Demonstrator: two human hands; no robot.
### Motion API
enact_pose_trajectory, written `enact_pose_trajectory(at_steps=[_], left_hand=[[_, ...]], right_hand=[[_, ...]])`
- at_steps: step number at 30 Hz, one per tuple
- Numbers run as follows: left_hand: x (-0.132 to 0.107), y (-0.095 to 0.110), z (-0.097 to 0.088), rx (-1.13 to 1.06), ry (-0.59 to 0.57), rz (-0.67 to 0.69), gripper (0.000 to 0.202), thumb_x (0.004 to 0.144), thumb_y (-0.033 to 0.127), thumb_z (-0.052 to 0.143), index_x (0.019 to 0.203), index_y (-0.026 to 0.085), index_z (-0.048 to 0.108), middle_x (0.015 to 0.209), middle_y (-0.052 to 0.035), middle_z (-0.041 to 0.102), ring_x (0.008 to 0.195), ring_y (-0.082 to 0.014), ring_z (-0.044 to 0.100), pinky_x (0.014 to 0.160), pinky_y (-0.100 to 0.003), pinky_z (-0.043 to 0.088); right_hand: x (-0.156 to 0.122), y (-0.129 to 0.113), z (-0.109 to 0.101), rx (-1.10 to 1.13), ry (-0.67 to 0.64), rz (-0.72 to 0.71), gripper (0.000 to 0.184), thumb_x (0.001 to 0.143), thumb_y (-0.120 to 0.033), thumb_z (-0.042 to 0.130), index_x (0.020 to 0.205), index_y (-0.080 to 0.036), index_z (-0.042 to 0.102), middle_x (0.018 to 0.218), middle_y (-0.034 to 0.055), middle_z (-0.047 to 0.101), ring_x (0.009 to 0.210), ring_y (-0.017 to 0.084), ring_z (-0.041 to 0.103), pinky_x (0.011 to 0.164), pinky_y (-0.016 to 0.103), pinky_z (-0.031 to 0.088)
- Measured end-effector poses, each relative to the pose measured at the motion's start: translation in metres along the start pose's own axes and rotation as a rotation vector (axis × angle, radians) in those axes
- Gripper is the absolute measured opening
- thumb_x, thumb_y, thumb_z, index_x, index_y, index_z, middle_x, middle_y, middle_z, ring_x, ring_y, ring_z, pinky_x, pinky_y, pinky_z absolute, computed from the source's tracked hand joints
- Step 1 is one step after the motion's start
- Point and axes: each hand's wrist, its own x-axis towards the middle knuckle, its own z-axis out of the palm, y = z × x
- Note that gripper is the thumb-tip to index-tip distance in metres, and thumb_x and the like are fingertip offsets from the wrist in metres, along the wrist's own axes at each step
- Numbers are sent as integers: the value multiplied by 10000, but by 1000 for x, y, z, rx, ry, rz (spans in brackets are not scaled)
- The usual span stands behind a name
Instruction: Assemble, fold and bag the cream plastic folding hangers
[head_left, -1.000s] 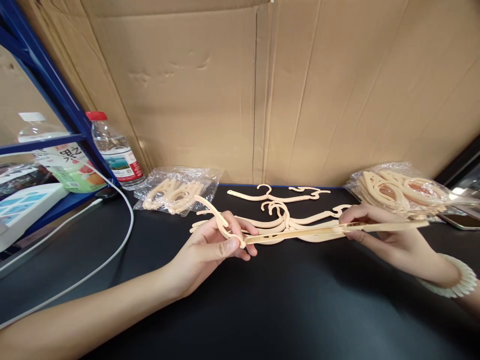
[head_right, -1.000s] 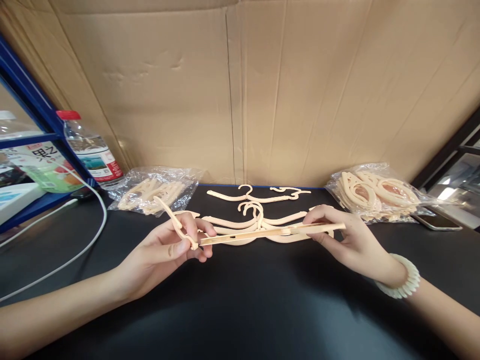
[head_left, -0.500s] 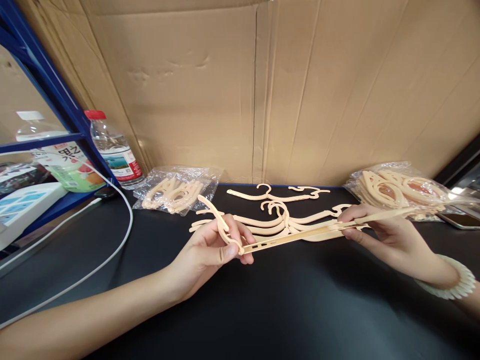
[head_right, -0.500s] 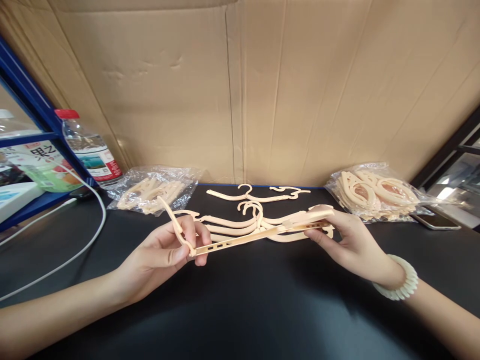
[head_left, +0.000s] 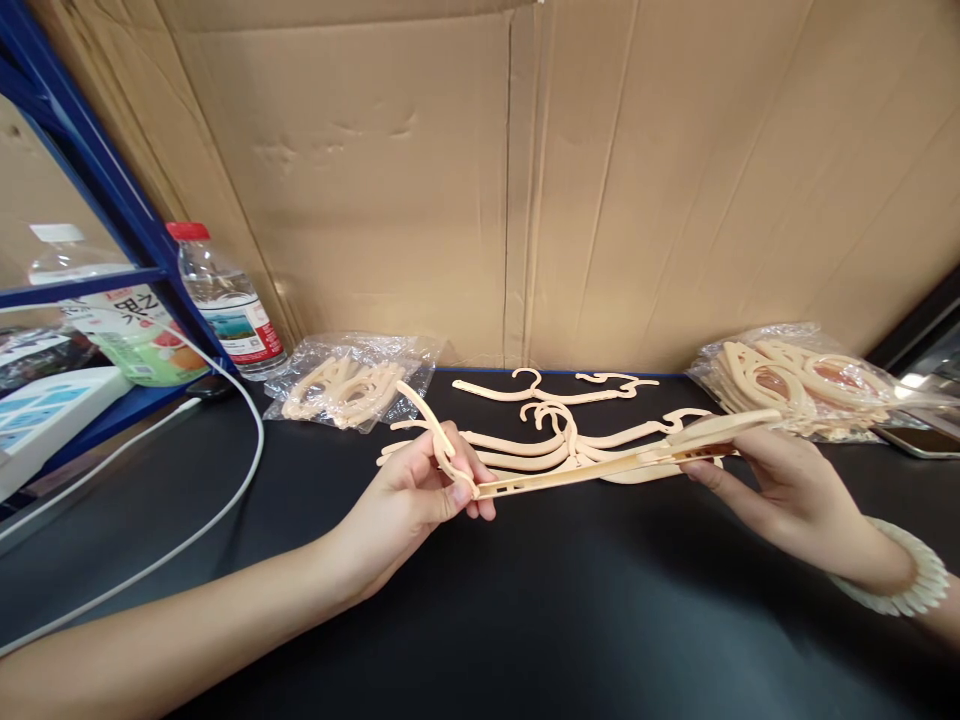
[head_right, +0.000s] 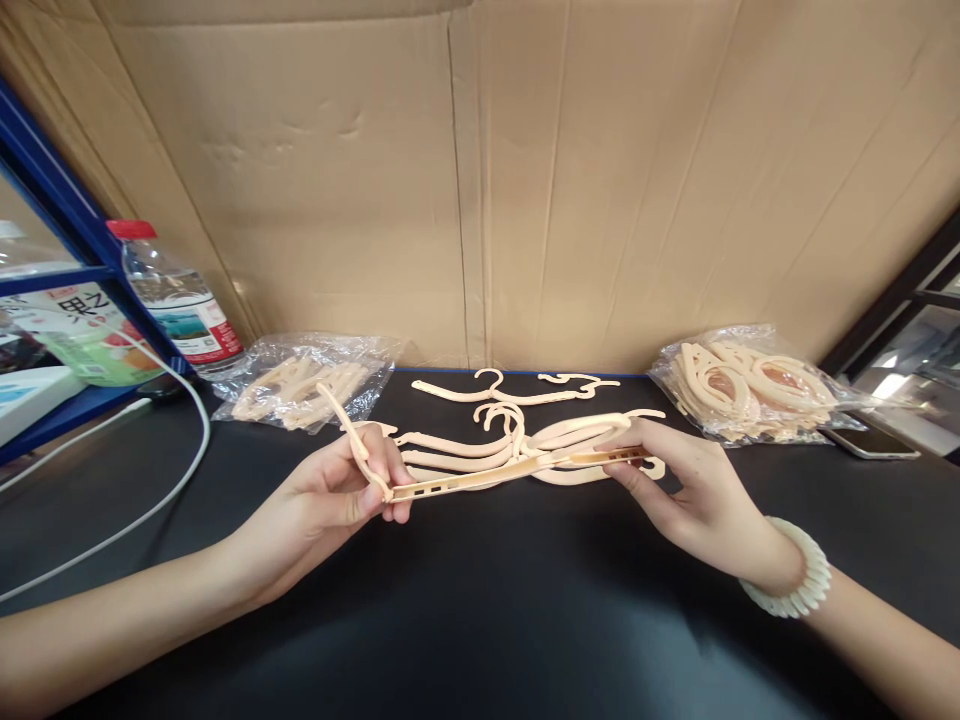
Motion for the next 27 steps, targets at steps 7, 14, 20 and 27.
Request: enact_pose_trajectory(at_steps=[7, 14, 20, 27], left_hand=[[3, 0, -1, 42, 35, -16, 239, 771, 251, 766, 723, 169, 547, 769, 13, 597, 668, -132, 593, 618, -259, 413], [3, 0, 0, 62, 79, -4, 239, 768, 214, 761, 705, 166, 535, 743, 15, 613, 656, -131, 611, 625, -254, 442], [3, 0, 0, -50, 118, -52, 229, 769, 214, 774, 728, 160, 556, 833, 1, 634, 743, -145, 643, 736, -277, 497], [3, 1, -1, -143, -22, -106, 164, 810, 210, 737, 776, 160, 584, 1010, -34, 638, 798, -158, 650, 795, -309, 491]], right_hand=[[1, -5, 1, -32, -2, -26, 199, 916, -140, 580, 1050, -288, 578, 944, 16, 672, 814, 205, 658, 712, 283, 544], [0, -5, 2, -34, 6, -8, 184, 924, -169, 570, 1078, -269, 585, 948, 22, 679, 803, 203, 659, 705, 292, 522], [1, -3, 2, -40, 45, 7, 142, 926, -213, 577, 1059, -250, 612, 944, 31, 689, 799, 206, 672, 693, 300, 545], [2, -2, 0, -52, 40, -7, 123, 927, -210, 569, 1033, -260, 608, 951, 38, 685, 815, 224, 674, 637, 303, 547]])
